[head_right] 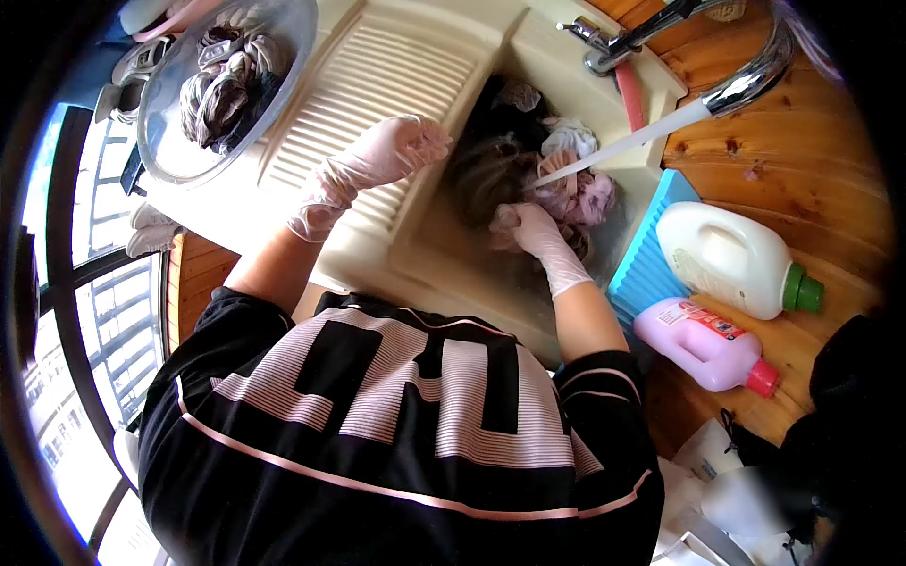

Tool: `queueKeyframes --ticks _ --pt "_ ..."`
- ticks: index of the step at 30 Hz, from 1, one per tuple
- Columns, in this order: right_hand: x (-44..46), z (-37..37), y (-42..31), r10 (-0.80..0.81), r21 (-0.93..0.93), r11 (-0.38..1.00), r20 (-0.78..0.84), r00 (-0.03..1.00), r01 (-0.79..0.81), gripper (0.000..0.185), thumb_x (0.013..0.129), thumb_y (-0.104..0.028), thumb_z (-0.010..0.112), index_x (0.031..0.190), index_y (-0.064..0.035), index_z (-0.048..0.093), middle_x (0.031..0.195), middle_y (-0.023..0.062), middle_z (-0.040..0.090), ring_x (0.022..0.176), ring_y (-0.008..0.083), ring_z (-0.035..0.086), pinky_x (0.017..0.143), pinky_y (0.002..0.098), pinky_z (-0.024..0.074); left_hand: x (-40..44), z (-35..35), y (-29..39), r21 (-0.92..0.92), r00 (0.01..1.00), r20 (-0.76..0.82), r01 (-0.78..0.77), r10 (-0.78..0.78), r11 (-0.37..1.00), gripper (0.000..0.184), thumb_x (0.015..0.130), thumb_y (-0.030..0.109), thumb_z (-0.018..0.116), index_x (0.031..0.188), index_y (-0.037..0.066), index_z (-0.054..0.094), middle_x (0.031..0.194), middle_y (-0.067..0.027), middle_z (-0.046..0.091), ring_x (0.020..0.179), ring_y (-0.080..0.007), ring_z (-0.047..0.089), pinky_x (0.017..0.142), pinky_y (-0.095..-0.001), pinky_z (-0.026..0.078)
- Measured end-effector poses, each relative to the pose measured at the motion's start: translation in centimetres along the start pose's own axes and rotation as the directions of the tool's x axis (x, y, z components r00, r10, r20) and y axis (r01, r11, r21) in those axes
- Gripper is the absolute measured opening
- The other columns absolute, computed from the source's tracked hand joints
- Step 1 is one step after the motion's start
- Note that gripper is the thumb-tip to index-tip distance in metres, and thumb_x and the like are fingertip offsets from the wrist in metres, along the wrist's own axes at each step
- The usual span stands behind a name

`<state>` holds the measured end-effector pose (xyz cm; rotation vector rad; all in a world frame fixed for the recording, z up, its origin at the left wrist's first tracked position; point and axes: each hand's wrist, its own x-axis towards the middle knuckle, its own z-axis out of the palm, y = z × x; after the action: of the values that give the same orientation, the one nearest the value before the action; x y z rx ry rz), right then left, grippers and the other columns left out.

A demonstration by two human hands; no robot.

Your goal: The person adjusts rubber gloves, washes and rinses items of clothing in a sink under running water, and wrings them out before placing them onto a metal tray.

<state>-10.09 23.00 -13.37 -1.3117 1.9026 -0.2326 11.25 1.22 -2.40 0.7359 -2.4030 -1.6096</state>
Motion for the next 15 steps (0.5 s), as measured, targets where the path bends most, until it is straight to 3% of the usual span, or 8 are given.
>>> queueKeyframes --ticks 1,3,4,9,11,13,14,15 --pt "0.0 -1.2 -0.2 0.111 0.141 0.983 0.038 0.993 -0.116 0.023 0.079 -0.014 0.062 0.096 0.0023 0.061 0.099 0.0142 0.065 0.093 0.0299 0.060 0.082 0.0380 0.0447 0.2 0.1 -0.1 -0.047 1.000 -0.008 -0.007 0.006 0.999 0.030 0.081 0.028 0.066 0.098 0.003 0.065 0.087 -0.0136 0.067 0.083 -0.0239 0.064 0.074 -0.0315 0.050" --pt "0.2 -3.1 0.8 -0.010 0.395 0.919 0.029 1.000 -0.002 0.027 0.082 -0.016 0.063 0.098 0.0051 0.058 0.094 0.0145 0.064 0.088 0.0201 0.058 0.082 0.0344 0.0443 0.8 0.3 0.8 -0.023 0.998 0.055 0.019 -0.018 1.000 0.032 0.083 0.026 0.064 0.104 0.001 0.062 0.091 -0.0140 0.066 0.085 -0.0222 0.064 0.077 -0.0315 0.050" --pt "-0.1 -4.2 -0.9 -0.081 0.461 0.877 -0.140 0.987 0.137 0.033 0.083 -0.017 0.064 0.102 0.0080 0.056 0.092 0.0125 0.062 0.087 0.0146 0.054 0.081 0.0310 0.0440 1.1 0.5 1.8 -0.008 0.996 0.088 0.027 -0.026 1.000 0.033 0.085 0.025 0.064 0.107 0.001 0.061 0.093 -0.0141 0.066 0.087 -0.0213 0.063 0.078 -0.0316 0.049" --pt "-1.7 -9.7 -7.4 -0.084 0.619 0.734 -0.325 0.942 0.279 0.024 0.090 -0.016 0.058 0.104 0.0034 0.059 0.097 0.0056 0.062 0.090 0.0120 0.055 0.084 0.0258 0.0428 3.3 3.8 4.6 -0.196 0.955 0.297 0.037 0.024 0.980 0.058 0.079 0.023 0.071 0.125 -0.003 0.047 0.112 -0.0158 0.058 0.098 -0.0199 0.059 0.087 -0.0294 0.046" --pt "-1.7 -11.0 -7.7 -0.074 0.670 0.650 -0.415 0.907 0.359 0.023 0.090 -0.015 0.056 0.105 0.0029 0.059 0.097 0.0053 0.062 0.091 0.0123 0.056 0.085 0.0250 0.0426 5.4 8.0 1.4 -0.738 0.930 0.302 0.089 0.209 0.669 0.065 0.077 0.016 0.074 0.129 -0.005 0.042 0.113 -0.0144 0.058 0.098 -0.0183 0.059 0.087 -0.0275 0.046" --pt "-1.7 -12.1 -8.0 0.012 0.751 0.524 -0.478 0.879 0.401 0.023 0.091 -0.014 0.055 0.105 0.0032 0.059 0.098 0.0053 0.062 0.092 0.0131 0.057 0.085 0.0246 0.0430 4.6 5.5 6.8 -0.535 0.934 0.353 0.154 0.054 0.831 0.065 0.078 0.009 0.072 0.128 -0.010 0.035 0.108 -0.0096 0.061 0.098 -0.0092 0.056 0.088 -0.0233 0.045" --pt "-2.1 -12.9 -8.6 0.099 0.840 0.386 -0.449 0.888 0.382 0.023 0.091 -0.012 0.052 0.107 0.0037 0.058 0.098 0.0064 0.062 0.090 0.0136 0.058 0.082 0.0245 0.0450 5.2 6.8 5.9 -0.609 0.965 0.254 0.105 0.068 0.787 0.061 0.078 0.010 0.072 0.126 -0.009 0.039 0.105 -0.0080 0.062 0.097 -0.0078 0.055 0.086 -0.0229 0.045" --pt "-3.3 -14.1 -9.9 -0.016 0.858 0.343 -0.401 0.916 0.382 0.024 0.093 -0.013 0.049 0.108 0.0048 0.057 0.098 0.0070 0.063 0.089 0.0136 0.059 0.079 0.0244 0.0462 6.3 8.9 4.0 -0.674 0.986 0.151 0.048 0.075 0.737 0.056 0.078 0.011 0.073 0.123 -0.007 0.044 0.101 -0.0064 0.063 0.095 -0.0065 0.054 0.085 -0.0224 0.045"
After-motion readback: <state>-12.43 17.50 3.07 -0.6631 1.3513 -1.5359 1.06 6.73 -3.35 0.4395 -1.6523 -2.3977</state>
